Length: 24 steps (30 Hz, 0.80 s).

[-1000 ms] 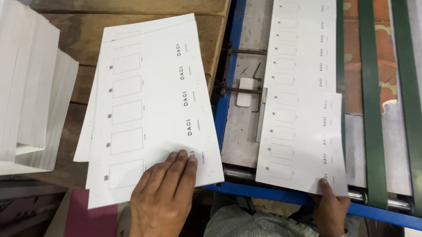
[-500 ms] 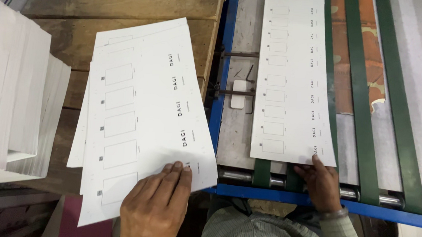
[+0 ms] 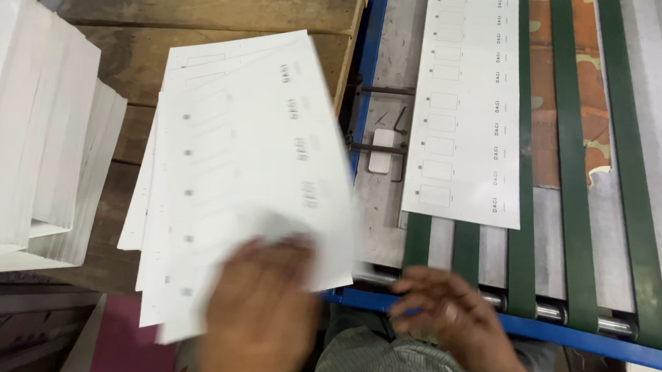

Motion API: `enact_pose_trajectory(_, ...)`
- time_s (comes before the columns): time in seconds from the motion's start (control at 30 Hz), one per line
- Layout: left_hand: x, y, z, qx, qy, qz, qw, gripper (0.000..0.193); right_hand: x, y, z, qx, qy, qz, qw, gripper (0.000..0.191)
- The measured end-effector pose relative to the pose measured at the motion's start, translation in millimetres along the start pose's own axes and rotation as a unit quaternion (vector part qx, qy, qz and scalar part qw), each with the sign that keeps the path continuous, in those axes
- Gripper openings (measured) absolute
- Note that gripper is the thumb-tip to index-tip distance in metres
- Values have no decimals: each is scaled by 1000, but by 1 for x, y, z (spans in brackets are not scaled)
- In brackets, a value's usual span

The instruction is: The person picks printed sheets one at a time from a stack on a wooden table and places each sheet onto the green belt conveyor of a machine, which carries the sheet through. The person repeats this feeding cycle continuously throughout the episode.

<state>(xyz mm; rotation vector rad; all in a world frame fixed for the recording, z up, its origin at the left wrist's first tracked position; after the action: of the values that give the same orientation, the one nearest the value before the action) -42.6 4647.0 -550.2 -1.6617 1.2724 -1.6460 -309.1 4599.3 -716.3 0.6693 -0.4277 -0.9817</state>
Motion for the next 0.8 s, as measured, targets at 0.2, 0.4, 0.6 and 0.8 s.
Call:
enact_pose_trajectory(0.2,-15,31,-22,-51,70,136,987,48,24,71,-34,93,61,-236,965,52)
enact_pose_trajectory(0.4,-53,-2,68,15,8,81,997,56,51,22,-43,-78,-75,-366,924,39)
enact_pose_trajectory(0.6,-44,-24,135,60,-44,77,994,38,34,-31,-82,-123,-140,-488,853,26)
enact_pose_trajectory(0.8,-48,-43,193,45,-65,67,995,50,27,-11,-154,-189,-113,-523,823,28)
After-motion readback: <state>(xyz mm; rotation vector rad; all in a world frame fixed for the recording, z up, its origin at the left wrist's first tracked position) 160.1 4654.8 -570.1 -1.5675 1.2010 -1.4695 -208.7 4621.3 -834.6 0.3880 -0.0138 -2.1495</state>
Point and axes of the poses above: each hand's wrist, its own x-axis towards the middle knuckle, its own y-axis out of the palm, z = x × y, the point moved 1 cm from there along x, towards the middle knuckle, and after that the axes turned 6 degrees about -y, right-handed, at the moved point
